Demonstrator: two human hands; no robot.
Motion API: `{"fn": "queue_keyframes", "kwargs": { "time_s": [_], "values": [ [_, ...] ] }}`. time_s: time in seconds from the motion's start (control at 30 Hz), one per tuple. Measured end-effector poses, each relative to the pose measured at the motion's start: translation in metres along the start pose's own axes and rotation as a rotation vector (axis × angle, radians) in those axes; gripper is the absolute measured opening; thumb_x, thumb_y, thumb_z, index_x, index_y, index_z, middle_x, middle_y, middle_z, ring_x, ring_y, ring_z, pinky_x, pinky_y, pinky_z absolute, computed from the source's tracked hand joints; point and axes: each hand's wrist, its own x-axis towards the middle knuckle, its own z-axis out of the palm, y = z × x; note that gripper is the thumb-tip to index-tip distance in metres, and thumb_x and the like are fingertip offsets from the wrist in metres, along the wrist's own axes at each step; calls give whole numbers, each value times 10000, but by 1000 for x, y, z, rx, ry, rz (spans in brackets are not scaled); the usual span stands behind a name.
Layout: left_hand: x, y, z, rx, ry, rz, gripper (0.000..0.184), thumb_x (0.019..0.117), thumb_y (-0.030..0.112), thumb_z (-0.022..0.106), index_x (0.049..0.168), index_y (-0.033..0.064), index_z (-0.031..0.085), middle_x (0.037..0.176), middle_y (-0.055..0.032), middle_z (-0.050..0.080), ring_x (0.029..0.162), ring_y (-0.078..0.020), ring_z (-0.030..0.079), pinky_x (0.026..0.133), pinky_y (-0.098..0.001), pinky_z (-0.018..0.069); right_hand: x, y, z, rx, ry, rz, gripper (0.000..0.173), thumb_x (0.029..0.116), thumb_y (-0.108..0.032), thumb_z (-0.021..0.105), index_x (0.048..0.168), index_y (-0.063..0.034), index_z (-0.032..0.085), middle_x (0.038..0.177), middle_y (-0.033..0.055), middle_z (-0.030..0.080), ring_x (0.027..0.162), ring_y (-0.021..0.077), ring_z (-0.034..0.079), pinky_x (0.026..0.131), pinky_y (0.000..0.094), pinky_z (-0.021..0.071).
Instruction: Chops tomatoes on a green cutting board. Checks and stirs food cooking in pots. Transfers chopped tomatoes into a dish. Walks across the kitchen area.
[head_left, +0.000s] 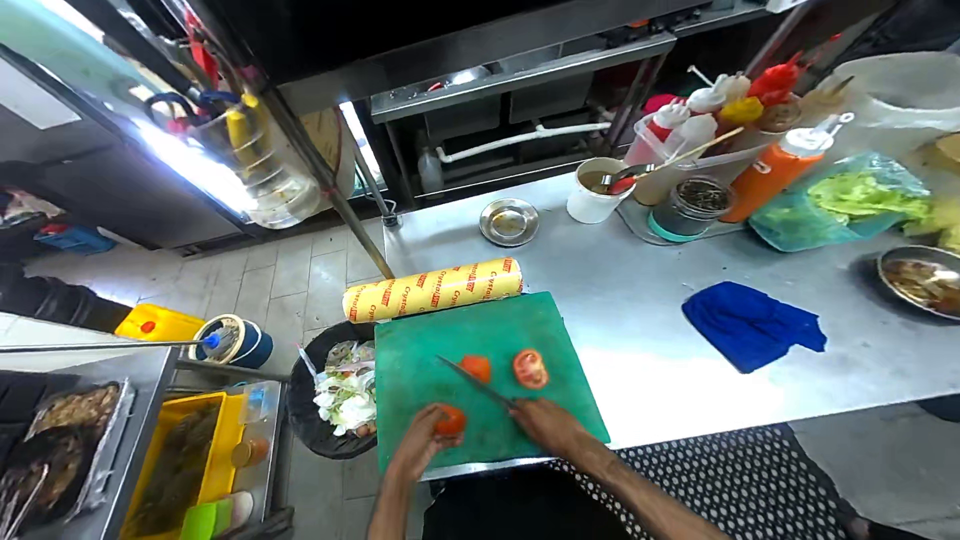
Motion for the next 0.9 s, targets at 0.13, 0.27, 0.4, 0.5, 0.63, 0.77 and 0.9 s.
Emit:
{"fn": "queue_keyframes", "kwargs": {
  "time_s": [0.13,0.27,0.4,0.5,0.63,0.77,0.9],
  "values": [
    [32,9,26,432,63,28,517,994,234,679,1396,12,441,1034,-200,716,793,-264,752,739,-405,648,-5,-14,2,-17,-17,69,515,1100,-477,326,1277,-77,597,1076,233,691,1041,437,688,860,606,558],
    [31,23,31,1006,338,226,726,879,520,766,1419,101,521,1083,-136,698,827,-234,731,767,-423,634,-11,-32,13,-8,19,149,491,1101,-467,320,1286,-98,587,1067,215,700,1028,423,699,841,588,569],
    [37,-4,22,1198,261,736,321,979,357,660,1187,119,717,1274,-154,603,1112,-212,640,967,-333,560,-17,-52,8,-19,41,206,475,1103,-443,318,1295,-92,575,1079,221,700,1033,425,701,830,581,577],
    [45,-13,17,1229,157,844,292,1025,336,589,1148,118,738,1198,-112,668,1179,-235,616,1037,-366,512,-22,-64,-2,-51,22,203,451,1112,-415,316,1306,-90,561,1082,229,696,1036,435,698,831,581,574],
    [48,-14,21,1242,181,877,240,1015,278,596,1100,109,744,1145,-96,687,1134,-241,631,1017,-372,516,-16,-71,-3,-100,20,201,342,1105,-281,370,1325,-84,543,1105,235,693,1043,445,693,837,584,568],
    [50,-18,25,1239,214,884,213,1004,237,607,1089,105,750,1153,-97,693,1138,-249,636,1022,-379,517,-27,-85,-18,-148,-25,220,294,1073,-159,427,1330,-56,525,1131,241,681,1062,447,684,841,574,571],
    [50,-24,24,1209,252,896,199,1002,238,615,1076,117,754,1153,-85,696,1134,-238,641,1019,-377,521,-31,-94,-22,-162,-65,253,306,1031,-59,460,1330,-45,521,1153,235,673,1076,430,683,832,560,579]
  ]
}}
